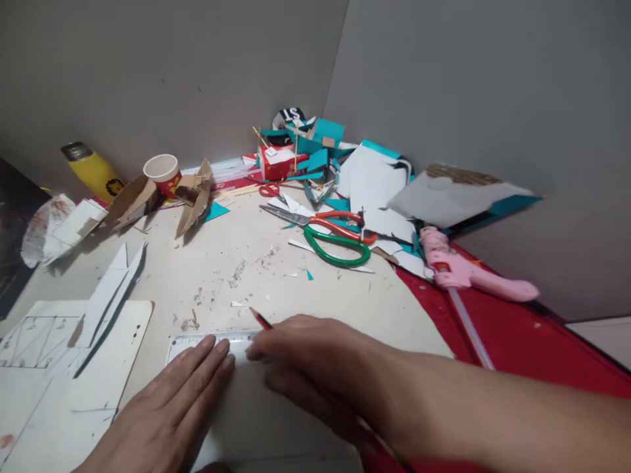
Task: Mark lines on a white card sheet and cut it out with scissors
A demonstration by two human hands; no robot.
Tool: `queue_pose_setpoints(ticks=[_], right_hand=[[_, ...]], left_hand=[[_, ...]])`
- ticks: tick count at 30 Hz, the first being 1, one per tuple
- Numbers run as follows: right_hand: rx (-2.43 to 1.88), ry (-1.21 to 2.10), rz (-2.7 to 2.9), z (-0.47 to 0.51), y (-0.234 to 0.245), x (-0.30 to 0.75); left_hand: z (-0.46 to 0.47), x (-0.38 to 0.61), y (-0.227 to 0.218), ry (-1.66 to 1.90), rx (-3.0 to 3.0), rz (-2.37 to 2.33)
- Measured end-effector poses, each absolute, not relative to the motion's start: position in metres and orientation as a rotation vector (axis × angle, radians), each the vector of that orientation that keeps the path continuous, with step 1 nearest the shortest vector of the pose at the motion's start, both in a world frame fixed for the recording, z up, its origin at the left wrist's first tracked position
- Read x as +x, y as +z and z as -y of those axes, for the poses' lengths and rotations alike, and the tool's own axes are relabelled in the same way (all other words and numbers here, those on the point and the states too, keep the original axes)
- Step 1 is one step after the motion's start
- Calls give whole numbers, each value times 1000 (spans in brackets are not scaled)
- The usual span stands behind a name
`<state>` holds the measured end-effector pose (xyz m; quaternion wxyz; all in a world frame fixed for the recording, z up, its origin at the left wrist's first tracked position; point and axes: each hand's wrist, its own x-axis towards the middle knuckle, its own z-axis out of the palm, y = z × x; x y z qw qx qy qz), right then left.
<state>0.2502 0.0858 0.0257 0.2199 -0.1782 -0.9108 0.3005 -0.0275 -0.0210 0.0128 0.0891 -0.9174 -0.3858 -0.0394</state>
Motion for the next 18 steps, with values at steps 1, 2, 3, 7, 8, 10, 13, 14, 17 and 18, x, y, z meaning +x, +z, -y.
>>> queue_pose_setpoints(ticks=[1, 2, 3, 7, 8, 10, 13, 14, 17, 18], right_hand=[[-390, 916, 2554, -100, 28, 232], [-324, 981, 2618, -113, 29, 215], [-328, 958, 2686, -126, 29, 201], [-544, 731, 2506, -155, 22, 175], [-495, 813, 2493, -156, 19, 174], [-286, 980, 2549, -154, 15, 174], [-281, 902, 2596, -153, 14, 173], [-379, 853, 2561, -153, 16, 171], [-373, 935, 2539, -152, 26, 158], [-197, 1076, 2587, -152, 29, 153]], left_hand=[[20, -28, 11, -158, -2717, 1141], [20, -29, 8, -180, -2708, 1145], [21, -29, 5, -197, -2701, 1151], [26, -28, -16, -333, -2677, 1243], [28, -27, -21, -356, -2675, 1274], [30, -26, -25, -344, -2696, 1318], [29, -24, -19, -274, -2745, 1319], [27, -24, -15, -243, -2754, 1306], [23, -23, -5, -127, -2753, 1260], [22, -22, -3, -108, -2753, 1241]])
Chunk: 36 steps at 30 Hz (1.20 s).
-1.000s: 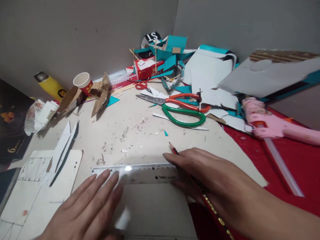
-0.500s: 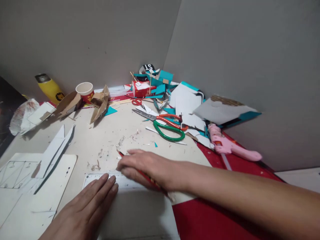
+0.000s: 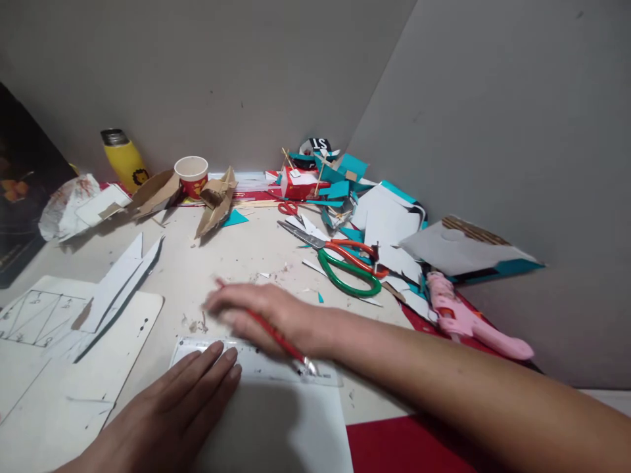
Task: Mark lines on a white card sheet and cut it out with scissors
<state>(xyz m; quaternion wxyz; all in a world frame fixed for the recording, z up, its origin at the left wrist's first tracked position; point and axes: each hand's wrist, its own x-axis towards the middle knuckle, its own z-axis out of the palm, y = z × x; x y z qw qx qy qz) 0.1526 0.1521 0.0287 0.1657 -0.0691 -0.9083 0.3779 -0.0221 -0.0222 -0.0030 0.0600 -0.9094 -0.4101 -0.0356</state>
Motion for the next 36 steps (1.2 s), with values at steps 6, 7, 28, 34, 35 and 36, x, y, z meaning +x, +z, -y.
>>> queue_pose_setpoints(ticks=[6, 7, 28, 34, 35, 36], right_hand=[[-308, 758, 2579, -158, 21, 122], [-272, 776, 2586, -157, 18, 120], [-1239, 337, 2526, -33, 6, 302], [-1221, 491, 2649, -13, 3, 297], [-1200, 502, 2653, -16, 3, 296], [-1176, 505, 2661, -19, 3, 295]], left_hand=[[25, -19, -8, -228, -2662, 1266], [25, -19, -10, -243, -2662, 1272], [18, -29, -6, -268, -2640, 1106], [21, -35, -9, -255, -2633, 1095], [22, -36, -9, -256, -2629, 1114], [23, -36, -9, -256, -2630, 1127]])
